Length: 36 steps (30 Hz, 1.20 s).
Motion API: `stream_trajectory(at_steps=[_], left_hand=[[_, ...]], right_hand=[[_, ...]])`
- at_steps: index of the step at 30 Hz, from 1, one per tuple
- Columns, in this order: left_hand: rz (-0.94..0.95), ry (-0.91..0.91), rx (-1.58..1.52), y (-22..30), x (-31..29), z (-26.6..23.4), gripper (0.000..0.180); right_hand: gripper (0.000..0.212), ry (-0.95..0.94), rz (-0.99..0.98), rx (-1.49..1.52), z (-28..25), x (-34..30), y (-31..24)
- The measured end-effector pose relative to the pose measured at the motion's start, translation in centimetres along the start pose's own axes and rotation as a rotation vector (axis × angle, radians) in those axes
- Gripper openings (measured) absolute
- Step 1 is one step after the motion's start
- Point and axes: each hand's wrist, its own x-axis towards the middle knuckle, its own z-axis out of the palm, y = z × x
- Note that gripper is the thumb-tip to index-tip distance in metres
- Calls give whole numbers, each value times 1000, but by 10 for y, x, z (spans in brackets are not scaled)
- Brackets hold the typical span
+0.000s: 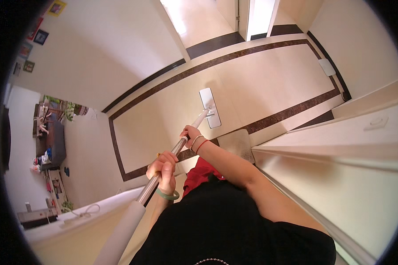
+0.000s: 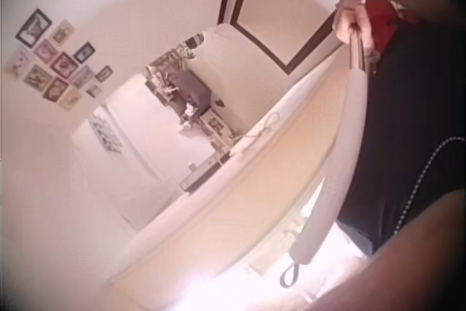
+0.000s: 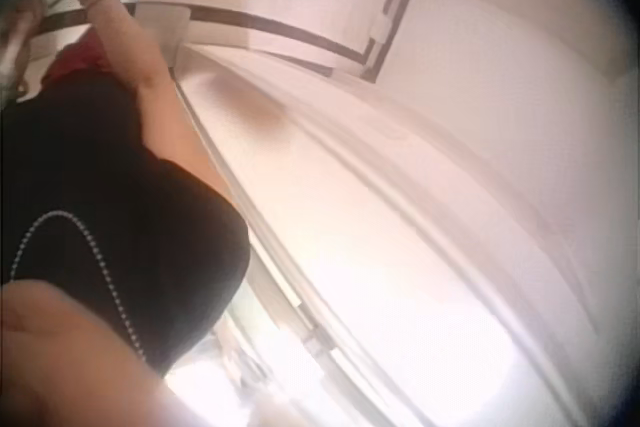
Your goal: The person mops the tiled floor of a bedroom using a flat mop. They briefly pause to move a ukulele and a charging cable out of the way before continuing to mop around the bed and other furniture.
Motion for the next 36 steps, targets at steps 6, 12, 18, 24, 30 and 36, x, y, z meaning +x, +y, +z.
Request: stream_trajectory(at_steps=[6,12,18,24,30,36], left_hand=[[-49,-76,-82,-76,102,1,30],[-78,-211,-134,-143,214,-25,27],[-46,-286,-181,-213,305,-22,24],[-24,-287,-199,-279,387,-1,23],[-14,-307,-204,-352,466,50,23],[-20,-184,-171,-417,565,104,23]], right_hand=[[16,-53,1,121,70,58,-75],[17,-29,-82,170,162,112,-122],[18,-78,-177,182,236,150,-197],[20,-114,-238,156,301,190,-280],[20,-98,-229,119,357,218,-387],[21,-90,-186,24,442,250,-484]])
